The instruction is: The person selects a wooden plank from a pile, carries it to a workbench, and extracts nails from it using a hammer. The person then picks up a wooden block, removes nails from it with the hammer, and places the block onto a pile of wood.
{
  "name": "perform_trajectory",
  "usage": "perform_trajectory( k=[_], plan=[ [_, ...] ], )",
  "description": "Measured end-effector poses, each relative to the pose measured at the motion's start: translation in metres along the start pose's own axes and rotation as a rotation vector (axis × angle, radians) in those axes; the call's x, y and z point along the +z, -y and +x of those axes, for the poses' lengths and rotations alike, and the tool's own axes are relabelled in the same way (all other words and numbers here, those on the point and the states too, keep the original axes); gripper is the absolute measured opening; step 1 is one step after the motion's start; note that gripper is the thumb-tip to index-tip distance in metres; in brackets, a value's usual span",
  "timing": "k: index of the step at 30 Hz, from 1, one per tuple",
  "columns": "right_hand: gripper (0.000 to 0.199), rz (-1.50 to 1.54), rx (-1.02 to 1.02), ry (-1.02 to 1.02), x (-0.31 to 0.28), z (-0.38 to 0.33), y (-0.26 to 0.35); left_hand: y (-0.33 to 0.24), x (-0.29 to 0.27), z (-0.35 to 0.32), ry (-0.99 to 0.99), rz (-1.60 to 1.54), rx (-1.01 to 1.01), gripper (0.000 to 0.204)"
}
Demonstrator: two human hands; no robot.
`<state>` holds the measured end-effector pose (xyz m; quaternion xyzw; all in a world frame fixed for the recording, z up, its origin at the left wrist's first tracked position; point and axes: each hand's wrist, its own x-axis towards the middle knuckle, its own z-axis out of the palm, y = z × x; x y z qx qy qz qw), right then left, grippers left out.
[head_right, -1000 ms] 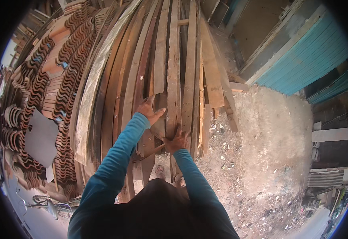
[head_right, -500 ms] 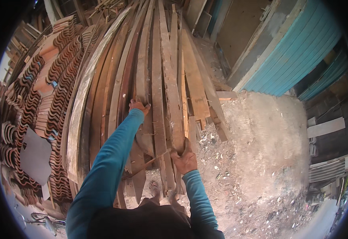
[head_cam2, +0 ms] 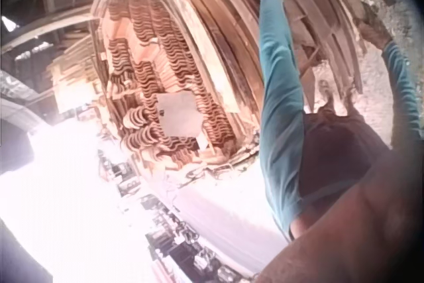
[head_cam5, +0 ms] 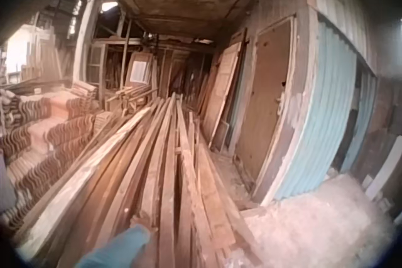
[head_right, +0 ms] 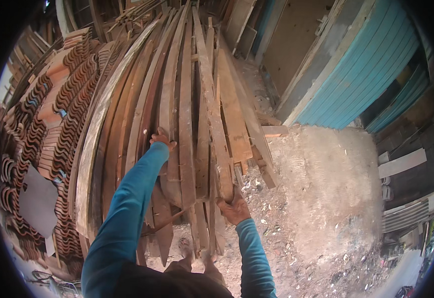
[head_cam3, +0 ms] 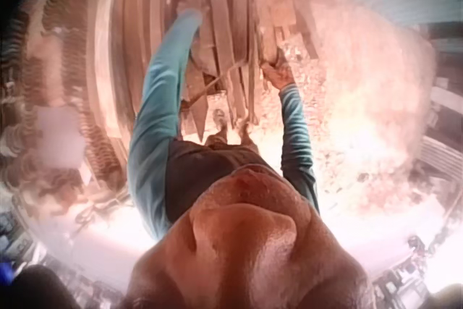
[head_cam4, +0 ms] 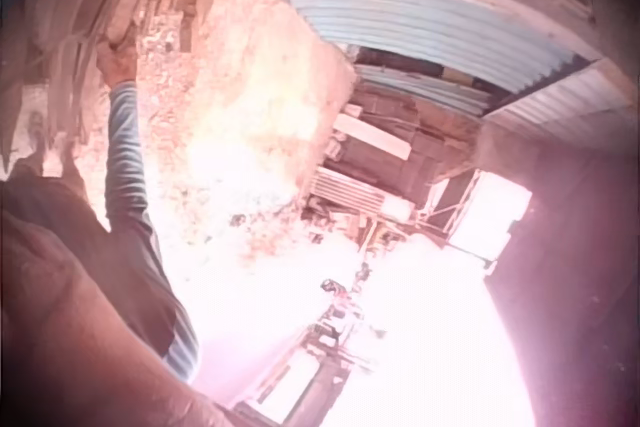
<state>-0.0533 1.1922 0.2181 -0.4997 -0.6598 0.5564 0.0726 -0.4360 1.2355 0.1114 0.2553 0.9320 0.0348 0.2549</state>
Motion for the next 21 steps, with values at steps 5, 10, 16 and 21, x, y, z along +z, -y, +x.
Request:
perform_trajectory(
  k=[5,10,16,21],
  plan=[
    [0.069,-0.018,-0.027,-0.030,-0.022,0.011,-0.019,0.004,-0.021,0.011,-0.096,-0.259,0.020,0.106],
    [0.074,-0.052,-0.110,-0.064,-0.018,0.025,-0.062,0.058,-0.026,0.029,-0.081,-0.626,0.197,0.080],
    [0.091,-0.083,-0.225,-0.128,-0.007,0.062,-0.143,0.072,-0.054,-0.027,0.276,-1.648,0.234,0.039],
    [0.102,-0.232,-0.147,-0.140,-0.011,0.077,-0.173,0.045,-0.030,-0.067,0.357,-1.808,0.199,0.035]
  ],
)
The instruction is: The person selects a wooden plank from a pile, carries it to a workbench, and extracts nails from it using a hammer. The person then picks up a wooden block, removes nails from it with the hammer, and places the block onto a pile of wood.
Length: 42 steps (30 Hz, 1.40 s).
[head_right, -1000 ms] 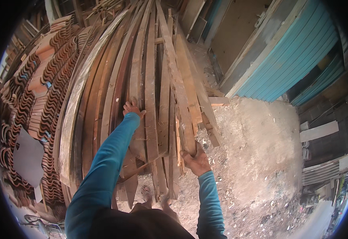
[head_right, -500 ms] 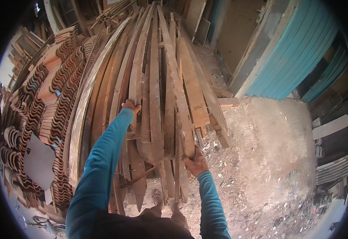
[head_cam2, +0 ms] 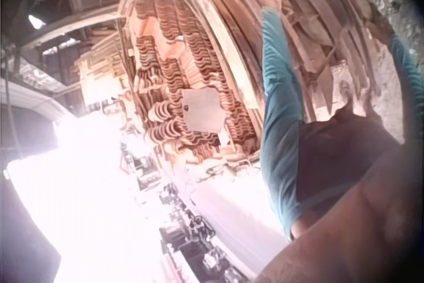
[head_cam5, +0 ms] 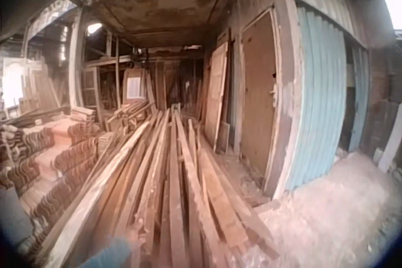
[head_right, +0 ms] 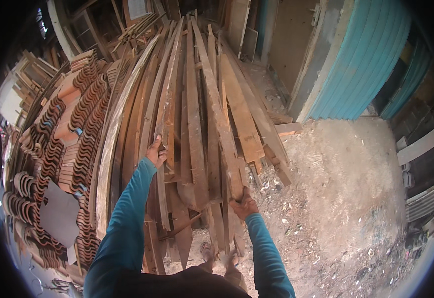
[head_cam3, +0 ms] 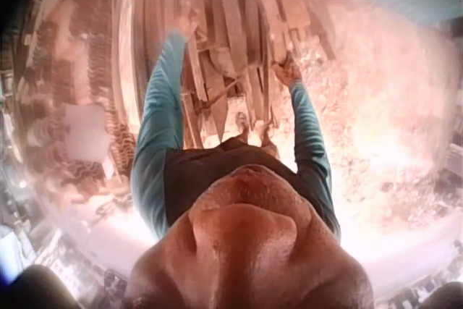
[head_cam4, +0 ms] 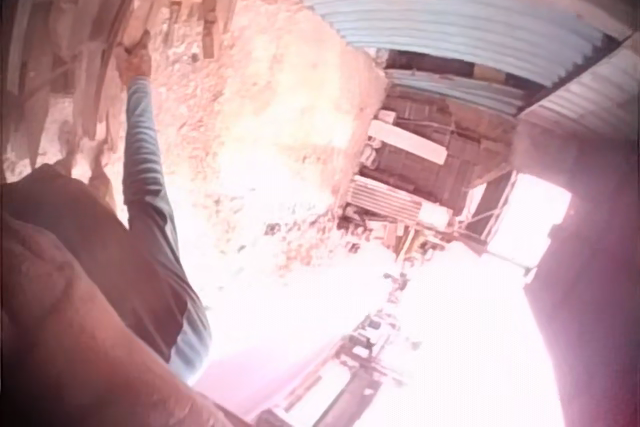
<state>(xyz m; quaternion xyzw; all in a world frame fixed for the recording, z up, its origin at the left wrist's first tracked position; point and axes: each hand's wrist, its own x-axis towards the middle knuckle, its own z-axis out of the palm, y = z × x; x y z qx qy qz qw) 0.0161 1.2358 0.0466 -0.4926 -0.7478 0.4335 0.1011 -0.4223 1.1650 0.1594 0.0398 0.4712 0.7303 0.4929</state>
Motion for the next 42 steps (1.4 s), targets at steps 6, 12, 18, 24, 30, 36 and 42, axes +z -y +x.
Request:
perform_trajectory(
  k=[6,12,18,24,30,36,42],
  plan=[
    [0.102,0.044,0.114,0.059,0.013,-0.005,0.036,0.016,-0.002,-0.011,-0.089,0.181,-0.062,0.052],
    [0.079,-0.369,-0.144,-0.010,-0.014,-0.076,0.118,-0.038,-0.002,-0.193,-0.111,1.346,0.583,0.061],
    [0.061,-0.124,0.008,-0.079,0.007,-0.139,0.088,0.078,-0.205,-0.290,-0.681,1.198,0.590,0.038],
    [0.052,-0.090,0.138,0.130,0.059,-0.207,0.039,0.179,-0.246,-0.427,-0.862,1.243,0.130,0.054],
    [0.054,-0.191,0.136,0.337,0.108,-0.249,0.060,0.259,-0.332,-0.480,-1.036,1.307,-0.031,0.074],
    [0.054,-0.257,0.040,0.382,0.141,-0.255,0.083,0.273,-0.413,-0.479,-0.742,1.095,-0.175,0.090],
    [0.055,-0.301,0.003,0.376,0.106,-0.270,0.068,0.269,-0.378,-0.501,-0.772,1.158,-0.478,0.060]
  ],
)
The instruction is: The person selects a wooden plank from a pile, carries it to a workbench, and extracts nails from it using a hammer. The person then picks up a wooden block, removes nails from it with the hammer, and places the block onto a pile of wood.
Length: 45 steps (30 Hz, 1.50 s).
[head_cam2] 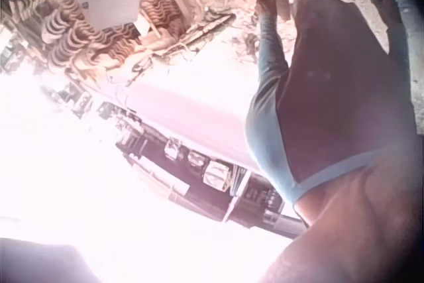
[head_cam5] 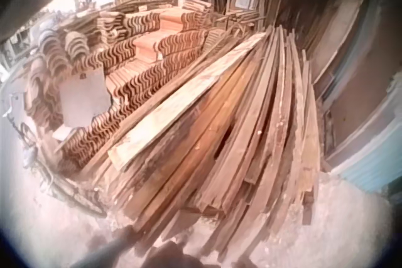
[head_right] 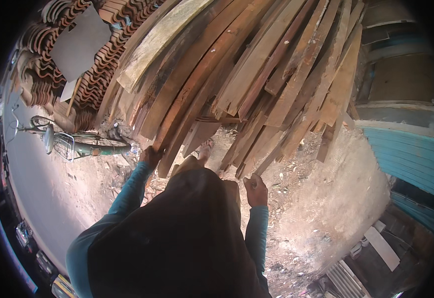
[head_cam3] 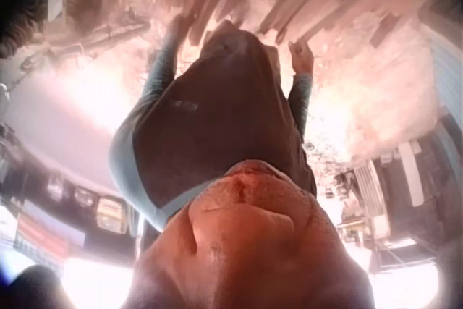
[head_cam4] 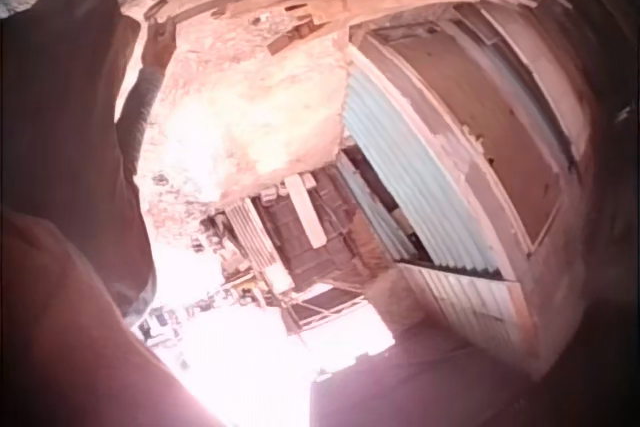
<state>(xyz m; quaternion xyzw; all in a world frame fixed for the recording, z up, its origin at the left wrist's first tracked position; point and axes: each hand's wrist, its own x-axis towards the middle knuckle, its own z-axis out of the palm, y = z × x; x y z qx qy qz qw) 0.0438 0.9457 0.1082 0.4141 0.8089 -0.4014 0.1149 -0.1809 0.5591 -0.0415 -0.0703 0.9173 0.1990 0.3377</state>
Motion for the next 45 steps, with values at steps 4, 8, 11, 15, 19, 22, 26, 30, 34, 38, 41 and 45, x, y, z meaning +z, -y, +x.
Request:
perform_trajectory(
  k=[4,8,11,15,19,22,26,30,34,38,41,45],
  plan=[
    [0.053,0.035,0.002,0.030,-0.005,-0.018,-0.027,-0.041,-0.017,-0.039,-0.074,0.079,-0.062,0.060],
    [0.058,-0.037,-0.062,0.099,-0.020,-0.050,-0.046,-0.036,-0.022,-0.080,-0.098,0.185,0.036,0.046],
    [0.059,0.042,-0.054,0.092,-0.031,-0.070,-0.068,-0.041,-0.035,-0.140,-0.590,0.188,0.436,0.025],
    [0.057,0.074,-0.061,0.065,-0.037,-0.074,-0.108,-0.089,-0.092,-0.225,-0.461,0.060,0.434,0.034],
    [0.057,0.100,-0.258,0.193,-0.039,-0.064,-0.085,-0.076,-0.106,-0.289,0.086,-0.296,0.400,0.042],
    [0.058,0.188,-0.321,0.272,-0.037,-0.065,-0.039,-0.053,-0.109,-0.353,0.502,-0.607,0.300,0.055],
    [0.061,0.601,-0.284,0.451,-0.004,-0.060,0.009,0.028,-0.094,-0.397,0.502,-0.603,0.238,0.059],
    [0.085,0.942,-0.076,0.477,0.031,-0.058,0.056,0.097,-0.073,-0.470,0.371,-0.694,0.175,0.054],
    [0.110,1.149,0.105,0.439,0.088,-0.073,0.061,0.195,-0.059,-0.547,0.298,-0.533,0.072,0.049],
    [0.104,1.210,0.068,0.586,0.125,-0.123,0.074,0.281,-0.034,-0.604,0.274,-0.345,-0.030,0.044],
    [0.094,1.229,-0.044,0.698,0.153,-0.182,0.074,0.359,0.000,-0.628,0.157,-0.432,0.001,0.042],
    [0.085,1.035,-0.126,0.437,0.256,-0.271,0.070,0.484,0.024,-0.662,0.050,-0.507,0.064,0.045]
  ],
)
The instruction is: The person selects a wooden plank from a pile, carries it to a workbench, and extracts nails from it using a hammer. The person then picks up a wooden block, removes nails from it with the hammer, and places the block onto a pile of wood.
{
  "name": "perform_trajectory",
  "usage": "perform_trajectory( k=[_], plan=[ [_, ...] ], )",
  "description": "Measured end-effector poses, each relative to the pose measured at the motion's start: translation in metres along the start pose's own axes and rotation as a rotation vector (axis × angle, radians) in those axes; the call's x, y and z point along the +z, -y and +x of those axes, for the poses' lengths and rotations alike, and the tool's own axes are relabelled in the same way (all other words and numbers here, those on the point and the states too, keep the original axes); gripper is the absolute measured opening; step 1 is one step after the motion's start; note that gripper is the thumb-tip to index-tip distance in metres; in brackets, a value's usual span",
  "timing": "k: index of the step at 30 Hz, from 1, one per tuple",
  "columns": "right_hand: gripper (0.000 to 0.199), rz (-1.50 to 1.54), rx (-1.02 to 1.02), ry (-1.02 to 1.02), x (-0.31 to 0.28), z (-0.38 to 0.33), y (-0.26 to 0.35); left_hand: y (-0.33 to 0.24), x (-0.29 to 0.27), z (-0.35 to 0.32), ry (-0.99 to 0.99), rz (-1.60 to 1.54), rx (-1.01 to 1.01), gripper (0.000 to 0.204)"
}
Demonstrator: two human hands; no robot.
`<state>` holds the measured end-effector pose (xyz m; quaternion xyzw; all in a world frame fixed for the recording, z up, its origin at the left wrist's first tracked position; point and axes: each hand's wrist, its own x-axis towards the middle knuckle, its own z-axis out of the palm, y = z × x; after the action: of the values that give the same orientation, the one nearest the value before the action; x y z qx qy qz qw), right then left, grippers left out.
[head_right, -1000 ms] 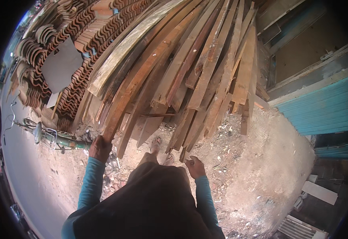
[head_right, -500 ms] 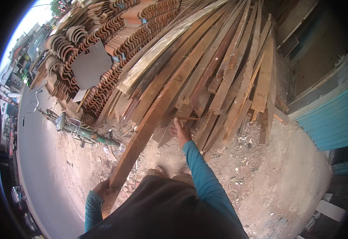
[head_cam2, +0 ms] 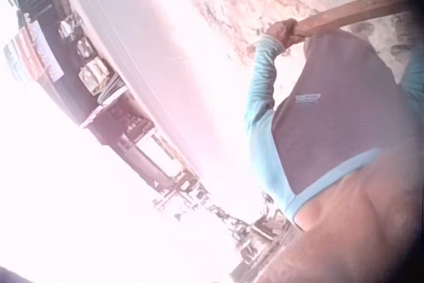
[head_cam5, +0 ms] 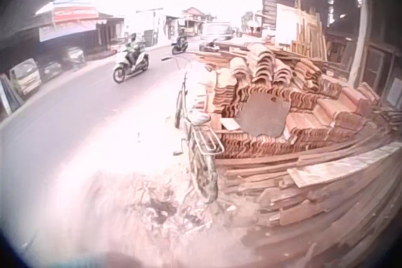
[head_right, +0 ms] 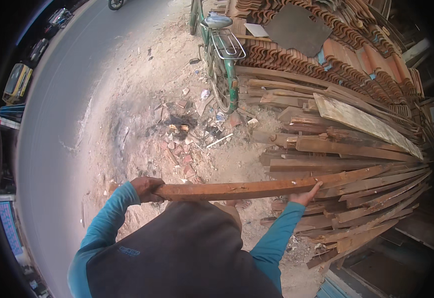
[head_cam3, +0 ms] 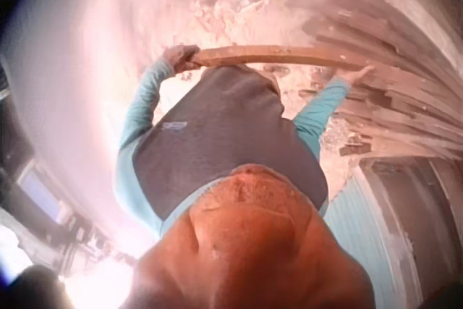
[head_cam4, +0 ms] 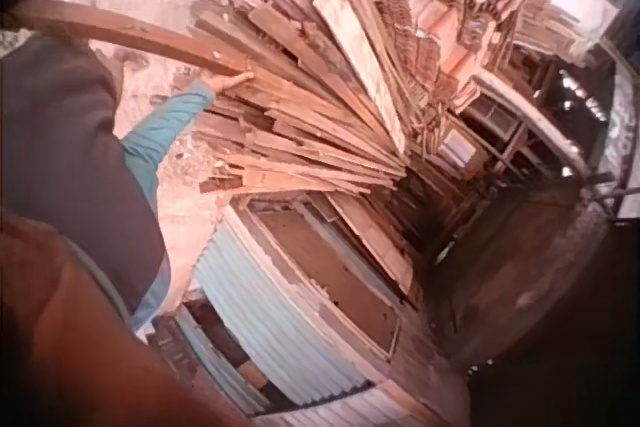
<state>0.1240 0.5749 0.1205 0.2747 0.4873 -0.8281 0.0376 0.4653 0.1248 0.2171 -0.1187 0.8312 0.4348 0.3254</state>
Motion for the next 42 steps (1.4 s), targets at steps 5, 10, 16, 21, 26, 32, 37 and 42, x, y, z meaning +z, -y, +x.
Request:
perform_trajectory(
  k=[5,10,16,21,26,32,37,42],
  plan=[
    [0.079,0.029,-0.100,-0.110,0.102,-0.112,-0.101,0.146,-0.081,-0.031,-0.245,0.324,0.094,0.038],
    [0.054,0.202,0.048,-0.015,0.202,-0.122,-0.177,0.235,-0.153,-0.034,-0.522,0.362,0.086,0.042],
    [0.066,0.413,-0.108,0.163,0.381,-0.085,-0.184,0.289,-0.275,0.067,-0.679,0.355,0.151,0.049],
    [0.075,0.488,-0.305,0.472,0.555,-0.084,-0.198,0.335,-0.382,0.140,-0.978,0.361,-0.020,0.085],
    [0.090,0.566,-0.555,0.790,0.739,-0.102,-0.214,0.444,-0.458,0.171,-1.272,-0.108,-0.323,0.088],
    [0.096,0.508,-0.627,1.005,0.976,-0.116,-0.256,0.641,-0.369,0.095,-0.599,-1.292,-0.981,0.024],
    [0.099,0.469,-0.691,1.143,1.163,-0.107,-0.322,0.675,-0.454,0.161,-0.561,-1.326,-1.210,0.040],
    [0.096,0.417,-0.785,1.224,1.358,-0.101,-0.425,0.761,-0.629,0.267,-0.547,-1.370,-1.117,0.041]
  ],
)
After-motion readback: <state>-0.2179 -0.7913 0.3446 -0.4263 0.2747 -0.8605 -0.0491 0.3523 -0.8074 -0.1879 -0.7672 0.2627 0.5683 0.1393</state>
